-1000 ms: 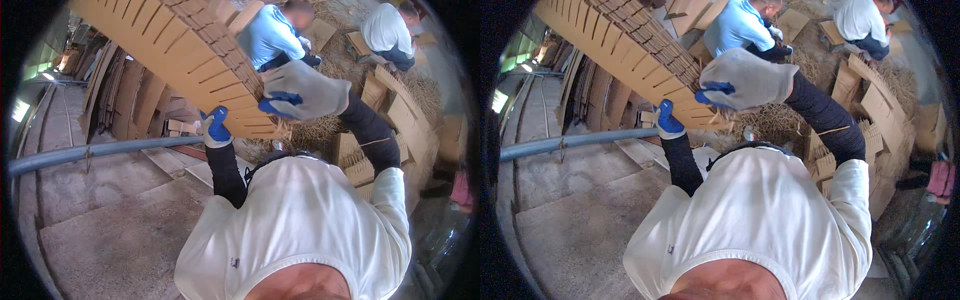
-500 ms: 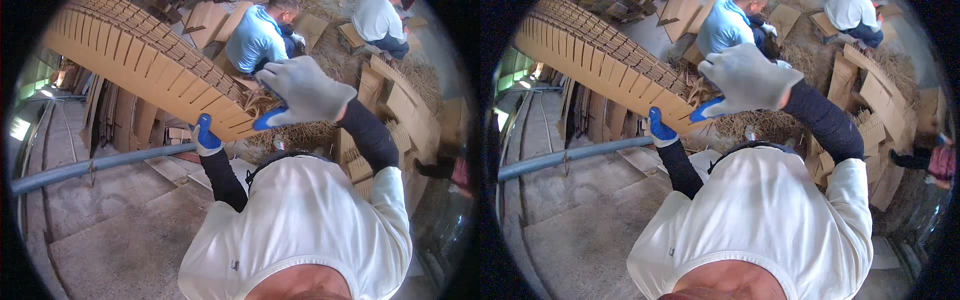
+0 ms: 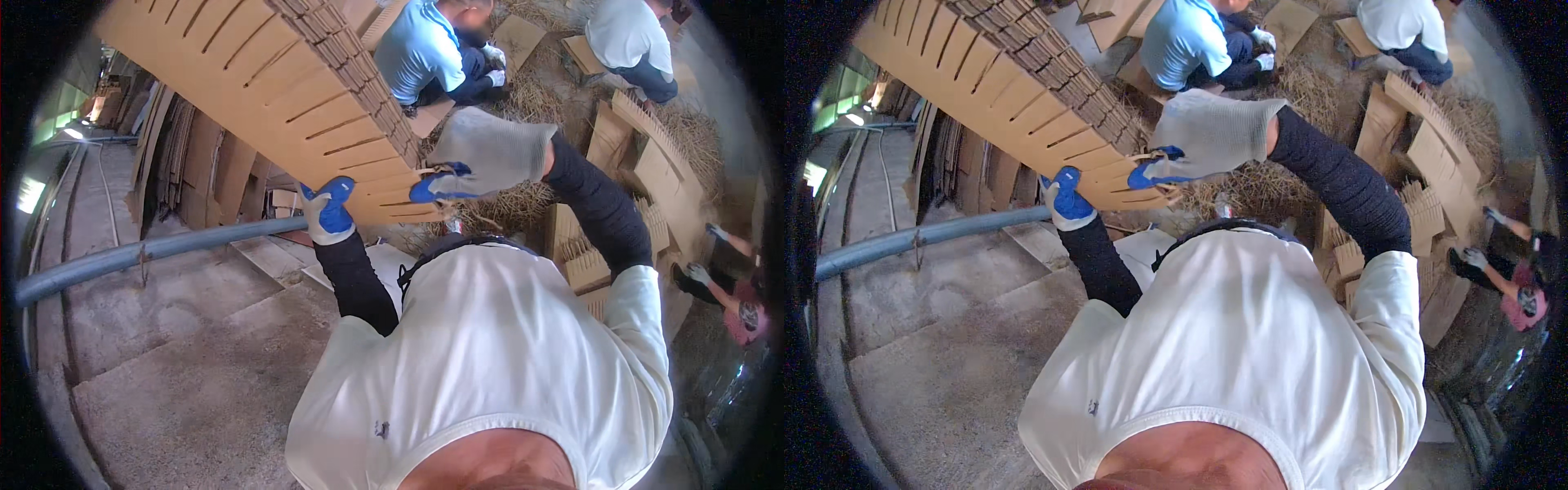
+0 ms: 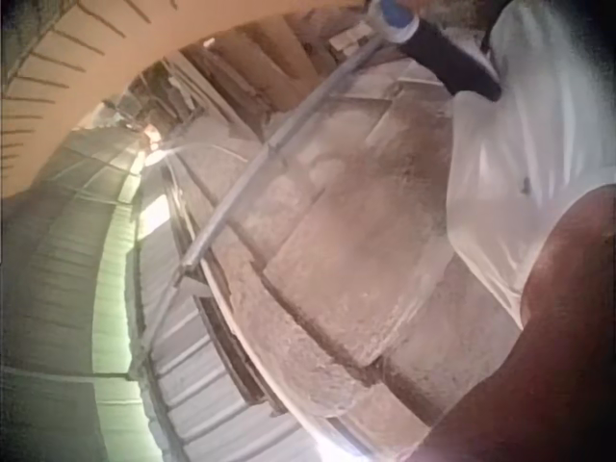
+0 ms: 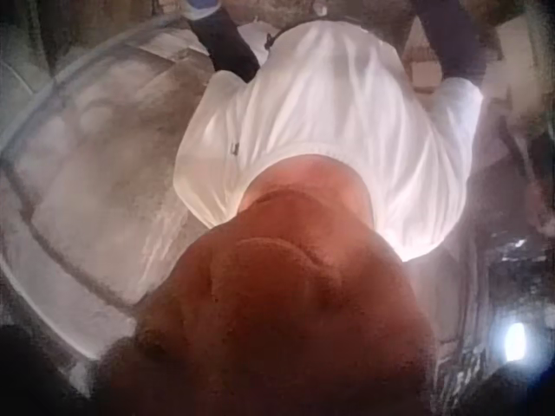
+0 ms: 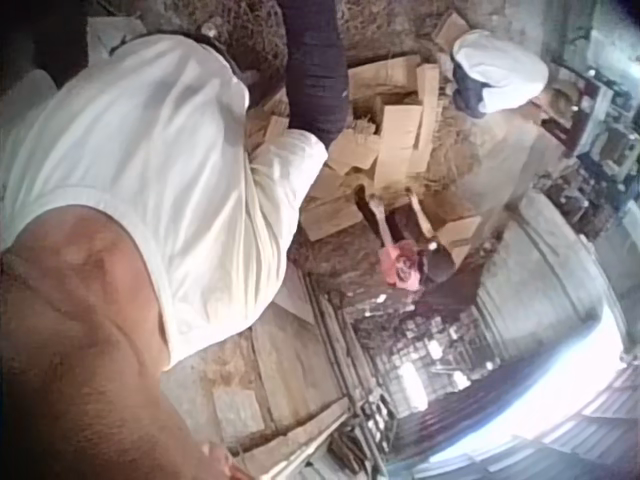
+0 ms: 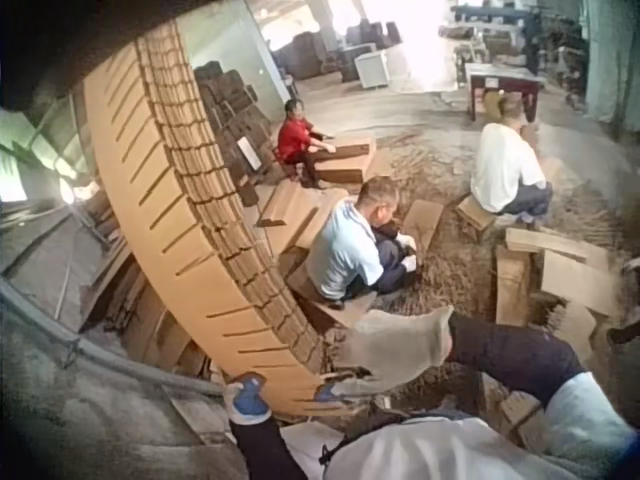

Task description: Stacking and organizing cardboard packaging inserts in a factory setting.

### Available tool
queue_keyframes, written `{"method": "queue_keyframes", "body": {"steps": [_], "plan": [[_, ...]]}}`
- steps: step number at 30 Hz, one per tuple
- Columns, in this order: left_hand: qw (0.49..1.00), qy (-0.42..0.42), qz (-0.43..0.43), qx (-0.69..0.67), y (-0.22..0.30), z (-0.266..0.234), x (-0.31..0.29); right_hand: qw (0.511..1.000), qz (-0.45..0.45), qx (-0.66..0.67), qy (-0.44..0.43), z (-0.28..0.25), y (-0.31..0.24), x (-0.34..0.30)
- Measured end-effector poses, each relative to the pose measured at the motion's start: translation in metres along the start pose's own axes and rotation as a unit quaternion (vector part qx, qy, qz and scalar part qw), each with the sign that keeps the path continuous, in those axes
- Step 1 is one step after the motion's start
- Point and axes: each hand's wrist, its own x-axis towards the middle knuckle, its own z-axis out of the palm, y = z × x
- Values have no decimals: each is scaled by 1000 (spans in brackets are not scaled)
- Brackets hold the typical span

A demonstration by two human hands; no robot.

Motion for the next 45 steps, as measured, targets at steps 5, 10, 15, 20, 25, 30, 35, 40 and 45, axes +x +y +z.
{"method": "queue_keyframes", "body": {"steps": [5,10,15,20,25,30,35,40,45], "plan": [[975,-101,-65,-188,-22,-23,-2,981,-18,192,2,-8,-21,4],[950,-118,-85,-275,-35,-10,0,958,-42,266,98,9,-27,0],[920,-136,-134,-341,-38,-12,-2,936,11,335,106,17,-34,-1],[944,-194,-41,-265,-36,-32,4,937,163,266,159,23,-48,-7],[995,-3,-33,-94,-10,-17,-4,948,171,225,147,25,-53,-7],[998,-13,24,-64,7,-11,6,936,154,187,256,24,-64,-12],[993,61,69,76,18,-38,19,904,214,284,238,19,-52,-30],[991,37,56,116,33,-42,16,884,210,190,371,21,-33,-41],[992,47,70,96,27,-44,12,910,242,182,285,9,-16,-48]]}}
